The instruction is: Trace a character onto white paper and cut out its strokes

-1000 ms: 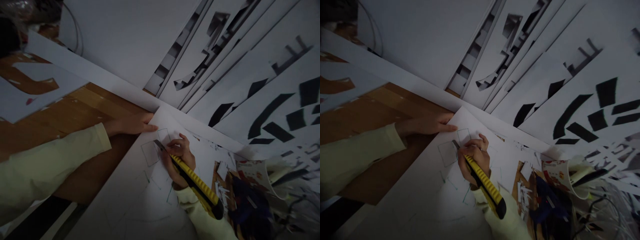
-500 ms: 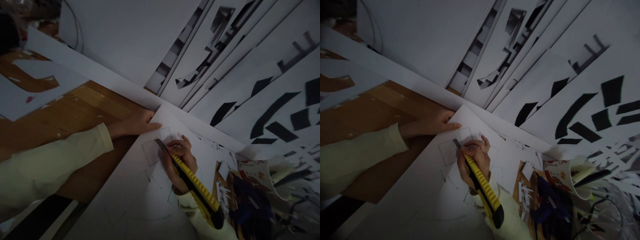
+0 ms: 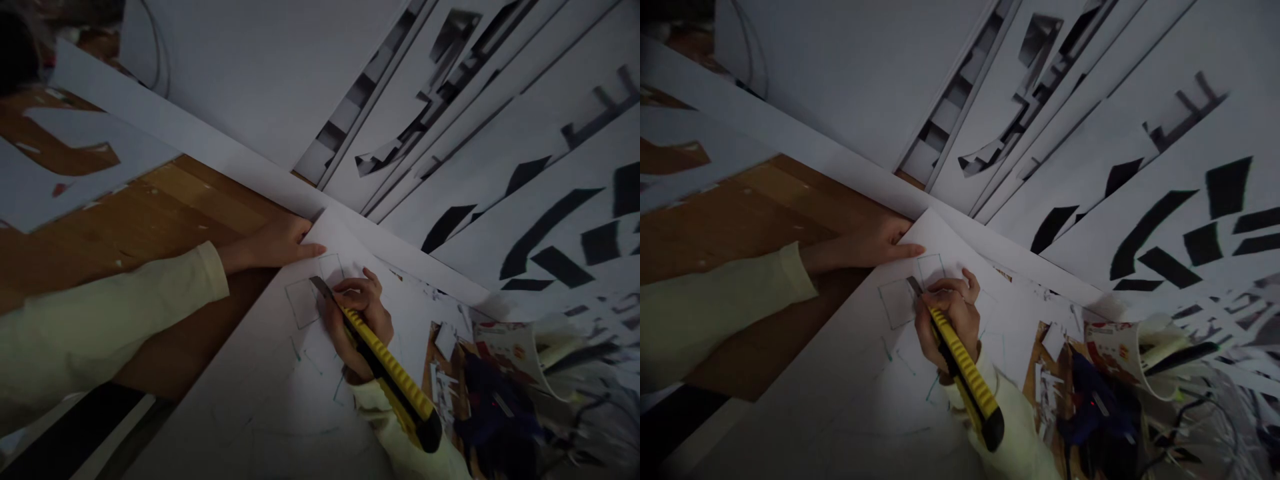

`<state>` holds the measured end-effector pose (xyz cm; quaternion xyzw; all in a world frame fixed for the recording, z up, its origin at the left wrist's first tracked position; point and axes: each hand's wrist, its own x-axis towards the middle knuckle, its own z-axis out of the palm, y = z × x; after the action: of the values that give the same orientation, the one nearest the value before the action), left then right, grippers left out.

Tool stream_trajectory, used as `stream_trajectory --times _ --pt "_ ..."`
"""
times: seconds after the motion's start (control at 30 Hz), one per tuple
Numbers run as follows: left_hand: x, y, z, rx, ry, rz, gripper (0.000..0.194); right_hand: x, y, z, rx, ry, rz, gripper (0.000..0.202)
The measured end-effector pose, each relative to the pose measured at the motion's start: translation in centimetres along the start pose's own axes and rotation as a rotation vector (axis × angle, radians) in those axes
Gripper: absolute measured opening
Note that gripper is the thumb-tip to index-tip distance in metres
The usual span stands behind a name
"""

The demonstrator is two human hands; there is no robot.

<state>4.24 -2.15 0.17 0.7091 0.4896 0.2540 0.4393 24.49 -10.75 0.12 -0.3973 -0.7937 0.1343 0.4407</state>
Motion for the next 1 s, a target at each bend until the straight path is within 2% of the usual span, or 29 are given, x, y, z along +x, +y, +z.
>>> stream_trajectory --times 1.0 --pt "-0.1 0.1 0.0 0.003 -0.022 0.052 0.037 -1.3 -0.5 -0.5 0.026 -0.021 0.027 0.021"
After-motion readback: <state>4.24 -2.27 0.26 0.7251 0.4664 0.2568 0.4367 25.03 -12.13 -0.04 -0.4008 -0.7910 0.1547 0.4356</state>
